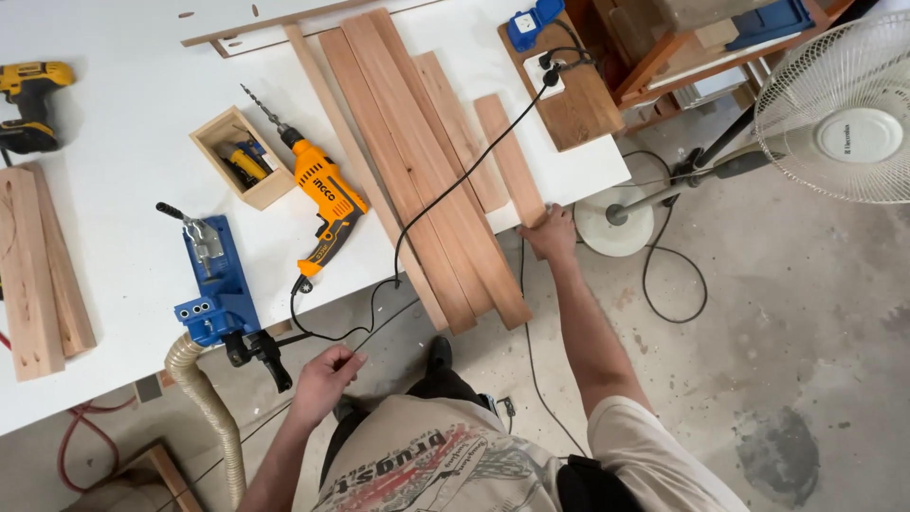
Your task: The person uses a pocket hole jig and a power drill to create angled holes in several pieces of lumber. They place each piece of wood into the jig, drill the holes, and then remove the wood to place it on a stack. The person also briefly handles a vacuum hose attached to the jig.
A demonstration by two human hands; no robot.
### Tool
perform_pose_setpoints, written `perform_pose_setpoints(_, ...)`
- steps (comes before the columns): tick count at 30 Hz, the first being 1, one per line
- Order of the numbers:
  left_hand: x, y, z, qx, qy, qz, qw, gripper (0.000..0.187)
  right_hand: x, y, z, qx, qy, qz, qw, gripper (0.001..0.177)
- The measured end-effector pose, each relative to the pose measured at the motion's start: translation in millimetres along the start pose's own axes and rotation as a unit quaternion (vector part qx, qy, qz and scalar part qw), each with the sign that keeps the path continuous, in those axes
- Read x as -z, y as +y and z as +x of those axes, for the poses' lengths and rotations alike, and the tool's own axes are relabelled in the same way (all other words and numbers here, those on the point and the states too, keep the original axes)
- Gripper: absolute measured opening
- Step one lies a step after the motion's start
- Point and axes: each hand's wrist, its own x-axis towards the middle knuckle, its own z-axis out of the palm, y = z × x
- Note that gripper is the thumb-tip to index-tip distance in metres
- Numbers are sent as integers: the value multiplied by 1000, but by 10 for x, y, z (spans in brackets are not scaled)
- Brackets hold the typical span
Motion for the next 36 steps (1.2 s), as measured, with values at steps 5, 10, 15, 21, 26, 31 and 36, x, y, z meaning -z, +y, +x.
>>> perform_pose_setpoints(5,-28,164,4,9,-11,17,1000,28,469,-237,-593,-26,-65,37,997,65)
perform_pose_setpoints(10,100,76,-56,16,-21,29,999,26,546,181,-1394,-94,-20,13,995,58)
perform_pose_setpoints(15,318,-68,-84,15,-19,34,999,24,458,229,-2346,-49,85,98,990,74)
perform_pose_setpoints(21,779,-147,-154,-120,-1,-96,988,33,-443,-709,-3116,187,72,276,940,81)
perform_pose_setpoints(26,1091,-664,144,-265,-53,-342,900,60,-1133,-1866,-3848,280,9,263,923,81)
perform_pose_setpoints(31,1789,-667,-466,-275,-51,-521,806,46,-1427,-2697,-4532,297,-73,234,923,82)
perform_pose_setpoints(36,2303,-818,-729,-248,-33,-544,801,28,-1579,-3086,-4951,311,-50,143,938,99)
